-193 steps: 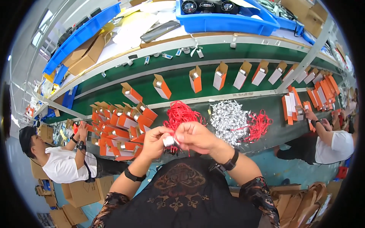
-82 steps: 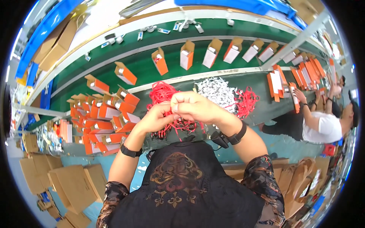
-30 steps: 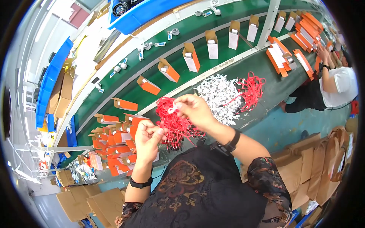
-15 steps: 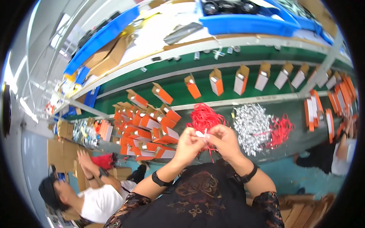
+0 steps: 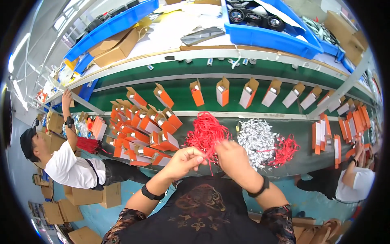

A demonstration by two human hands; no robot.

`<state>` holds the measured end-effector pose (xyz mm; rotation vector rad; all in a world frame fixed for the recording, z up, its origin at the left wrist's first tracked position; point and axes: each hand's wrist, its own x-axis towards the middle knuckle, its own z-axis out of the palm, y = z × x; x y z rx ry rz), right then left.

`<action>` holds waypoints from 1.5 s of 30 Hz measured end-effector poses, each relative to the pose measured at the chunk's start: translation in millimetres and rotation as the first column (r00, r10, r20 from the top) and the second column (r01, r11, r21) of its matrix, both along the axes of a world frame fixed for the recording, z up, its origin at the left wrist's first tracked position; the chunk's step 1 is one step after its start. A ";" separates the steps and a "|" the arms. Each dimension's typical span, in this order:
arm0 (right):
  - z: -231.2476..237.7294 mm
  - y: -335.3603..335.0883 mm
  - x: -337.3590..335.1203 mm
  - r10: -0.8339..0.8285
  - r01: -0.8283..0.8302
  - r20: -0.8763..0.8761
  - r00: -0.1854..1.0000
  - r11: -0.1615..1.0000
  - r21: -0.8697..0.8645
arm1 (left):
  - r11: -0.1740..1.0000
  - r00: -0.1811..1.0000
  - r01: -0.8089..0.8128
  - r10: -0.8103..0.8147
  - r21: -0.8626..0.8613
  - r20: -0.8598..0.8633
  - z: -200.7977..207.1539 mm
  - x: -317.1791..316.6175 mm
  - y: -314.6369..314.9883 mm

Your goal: The person picks up a red lanyard and a white plastic clip by hand, joins them together, and places the assembled unit into an orange box.

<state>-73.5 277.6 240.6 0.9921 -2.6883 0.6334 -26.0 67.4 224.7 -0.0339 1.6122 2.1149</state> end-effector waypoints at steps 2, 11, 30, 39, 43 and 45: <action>-3.6 -18.3 -8.0 -0.061 0.099 0.120 0.991 0.933 -0.347 | 0.973 0.986 -0.116 0.089 0.199 0.141 2.1 2.9 13.0; 49.9 31.6 -14.3 0.715 -0.539 0.637 0.286 0.670 -0.510 | 0.969 0.992 -0.067 0.039 0.237 0.121 -11.7 1.7 0.1; -40.6 -19.6 -39.7 0.227 -0.217 0.001 0.974 0.930 -0.296 | 0.680 0.725 -0.588 0.201 0.438 0.659 -24.8 -62.4 29.4; -54.3 5.1 -87.2 0.307 -0.016 0.443 0.843 0.835 -0.550 | 0.909 0.867 -0.318 0.164 0.270 0.471 -68.3 -114.6 24.4; -66.6 22.6 -106.1 0.068 0.422 0.516 0.854 0.489 -0.763 | 0.861 0.843 -0.467 0.365 0.200 0.395 -98.6 -193.8 19.7; -83.7 37.1 -113.3 0.018 0.540 0.633 0.774 0.503 -0.675 | 0.828 0.808 -0.544 0.471 0.140 0.354 -121.7 -250.9 13.2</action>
